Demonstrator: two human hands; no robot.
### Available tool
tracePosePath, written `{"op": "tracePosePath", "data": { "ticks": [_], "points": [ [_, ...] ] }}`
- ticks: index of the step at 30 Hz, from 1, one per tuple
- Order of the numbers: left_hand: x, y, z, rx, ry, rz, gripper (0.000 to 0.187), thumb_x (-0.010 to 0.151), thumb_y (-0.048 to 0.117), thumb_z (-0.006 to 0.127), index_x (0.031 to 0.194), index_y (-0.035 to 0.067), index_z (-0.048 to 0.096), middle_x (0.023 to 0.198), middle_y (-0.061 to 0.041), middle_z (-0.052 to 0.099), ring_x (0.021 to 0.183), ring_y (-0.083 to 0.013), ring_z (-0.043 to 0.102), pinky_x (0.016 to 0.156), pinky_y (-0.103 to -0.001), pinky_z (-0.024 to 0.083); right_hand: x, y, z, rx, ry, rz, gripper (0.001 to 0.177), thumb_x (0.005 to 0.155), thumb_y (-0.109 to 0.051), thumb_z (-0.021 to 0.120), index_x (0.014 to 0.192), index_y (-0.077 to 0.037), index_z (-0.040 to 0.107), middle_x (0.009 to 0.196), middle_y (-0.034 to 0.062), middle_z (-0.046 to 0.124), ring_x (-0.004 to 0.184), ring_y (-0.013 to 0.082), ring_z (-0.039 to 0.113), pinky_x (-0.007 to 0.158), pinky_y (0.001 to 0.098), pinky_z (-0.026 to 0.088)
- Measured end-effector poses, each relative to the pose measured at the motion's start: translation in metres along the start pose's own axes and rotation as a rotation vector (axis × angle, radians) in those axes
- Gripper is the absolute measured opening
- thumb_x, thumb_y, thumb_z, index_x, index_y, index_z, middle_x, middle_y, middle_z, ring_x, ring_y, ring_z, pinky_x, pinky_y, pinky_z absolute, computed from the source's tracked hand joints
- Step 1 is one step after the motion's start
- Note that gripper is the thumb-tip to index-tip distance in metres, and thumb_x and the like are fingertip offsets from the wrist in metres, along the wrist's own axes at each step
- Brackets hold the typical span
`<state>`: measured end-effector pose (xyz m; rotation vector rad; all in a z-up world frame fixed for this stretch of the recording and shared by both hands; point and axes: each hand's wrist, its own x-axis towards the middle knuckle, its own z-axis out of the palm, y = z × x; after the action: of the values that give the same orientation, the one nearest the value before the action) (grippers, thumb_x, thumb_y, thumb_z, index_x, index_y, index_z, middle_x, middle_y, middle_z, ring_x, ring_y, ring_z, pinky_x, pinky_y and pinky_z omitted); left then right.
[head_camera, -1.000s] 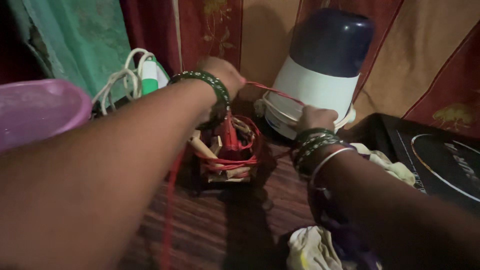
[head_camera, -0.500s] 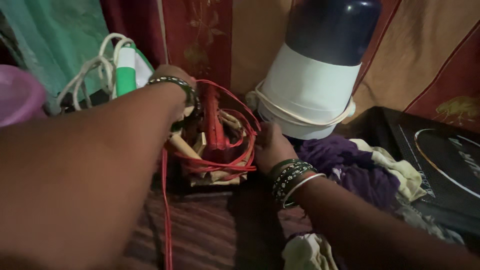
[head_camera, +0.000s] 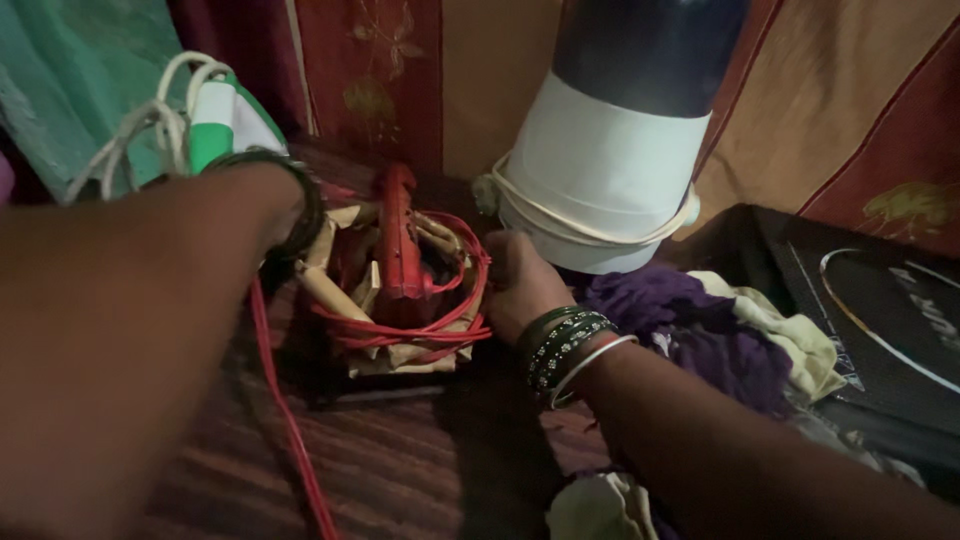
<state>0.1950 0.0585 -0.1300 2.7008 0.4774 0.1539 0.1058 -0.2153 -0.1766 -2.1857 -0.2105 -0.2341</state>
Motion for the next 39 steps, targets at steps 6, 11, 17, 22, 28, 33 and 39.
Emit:
{"op": "tracePosePath", "data": {
  "ticks": [6, 11, 17, 22, 28, 33, 39],
  "points": [
    [-0.016, -0.024, 0.027, 0.053, -0.039, 0.015, 0.03, 0.093, 0.028, 0.068, 0.117, 0.011, 0.076, 0.12, -0.018, 0.072, 0.109, -0.0327, 0.069, 0.093, -0.043, 0.055, -0.013, 0.007, 0.005, -0.103, -0.016, 0.038, 0.051, 0.087, -0.014, 0.076, 0.132, -0.007, 0.055, 0.115, 0.0159, 0.072, 0.111, 0.0236, 0.07, 0.094, 0.0346, 0.054],
    [-0.034, -0.045, 0.024, 0.079, -0.047, 0.001, 0.031, 0.094, 0.028, 0.067, 0.118, 0.011, 0.076, 0.122, -0.018, 0.071, 0.112, -0.0343, 0.068, 0.095, -0.043, 0.055, 0.0, 0.012, 0.003, 0.403, -0.009, 0.07, 0.041, 0.086, 0.002, 0.06, 0.127, -0.003, 0.059, 0.118, 0.0145, 0.073, 0.105, 0.0289, 0.069, 0.087, 0.0387, 0.056],
    [-0.075, -0.064, 0.02, 0.095, -0.087, -0.04, 0.031, 0.094, 0.028, 0.067, 0.118, 0.012, 0.076, 0.124, -0.019, 0.07, 0.116, -0.0362, 0.067, 0.097, -0.044, 0.054, -0.035, -0.039, -0.015, -0.073, -0.011, -0.057, 0.032, 0.096, -0.016, 0.056, 0.127, -0.008, 0.061, 0.116, 0.0174, 0.073, 0.111, 0.0318, 0.07, 0.095, 0.0396, 0.054],
    [-0.121, -0.036, 0.021, 0.019, -0.142, 0.051, 0.031, 0.094, 0.029, 0.065, 0.119, 0.012, 0.075, 0.126, -0.02, 0.069, 0.117, -0.0373, 0.066, 0.098, -0.045, 0.054, -0.068, -0.06, -0.008, -0.251, 0.078, -0.152, 0.034, 0.099, -0.024, 0.057, 0.13, -0.011, 0.062, 0.121, 0.0208, 0.069, 0.114, 0.0389, 0.065, 0.097, 0.0452, 0.051],
    [-0.188, -0.008, 0.01, -0.168, -0.271, 0.044, 0.032, 0.096, 0.031, 0.059, 0.121, 0.014, 0.068, 0.124, -0.019, 0.067, 0.11, -0.0361, 0.064, 0.092, -0.045, 0.051, -0.107, -0.095, -0.013, -0.26, 0.041, -0.267, 0.038, 0.091, -0.024, 0.064, 0.126, -0.009, 0.065, 0.132, 0.0205, 0.063, 0.11, 0.034, 0.069, 0.094, 0.0409, 0.055],
    [-0.221, 0.01, -0.018, -0.481, -0.351, -0.051, 0.032, 0.096, 0.032, 0.054, 0.122, 0.015, 0.063, 0.122, -0.018, 0.065, 0.104, -0.0352, 0.062, 0.086, -0.045, 0.049, -0.14, -0.138, -0.034, -0.163, -0.121, -0.024, 0.031, 0.089, -0.027, 0.066, 0.116, -0.011, 0.069, 0.101, 0.0141, 0.075, 0.093, 0.0246, 0.073, 0.085, 0.0374, 0.056],
    [-0.234, 0.039, -0.058, -1.122, -0.394, -0.289, 0.033, 0.098, 0.034, 0.048, 0.124, 0.017, 0.057, 0.12, -0.017, 0.062, 0.097, -0.034, 0.06, 0.08, -0.045, 0.046, -0.148, -0.127, -0.061, 0.255, -0.846, 0.498, 0.047, 0.098, -0.047, 0.058, 0.109, -0.004, 0.072, 0.093, 0.0105, 0.077, 0.083, 0.0213, 0.07, 0.072, 0.0359, 0.056]
  ]
}}
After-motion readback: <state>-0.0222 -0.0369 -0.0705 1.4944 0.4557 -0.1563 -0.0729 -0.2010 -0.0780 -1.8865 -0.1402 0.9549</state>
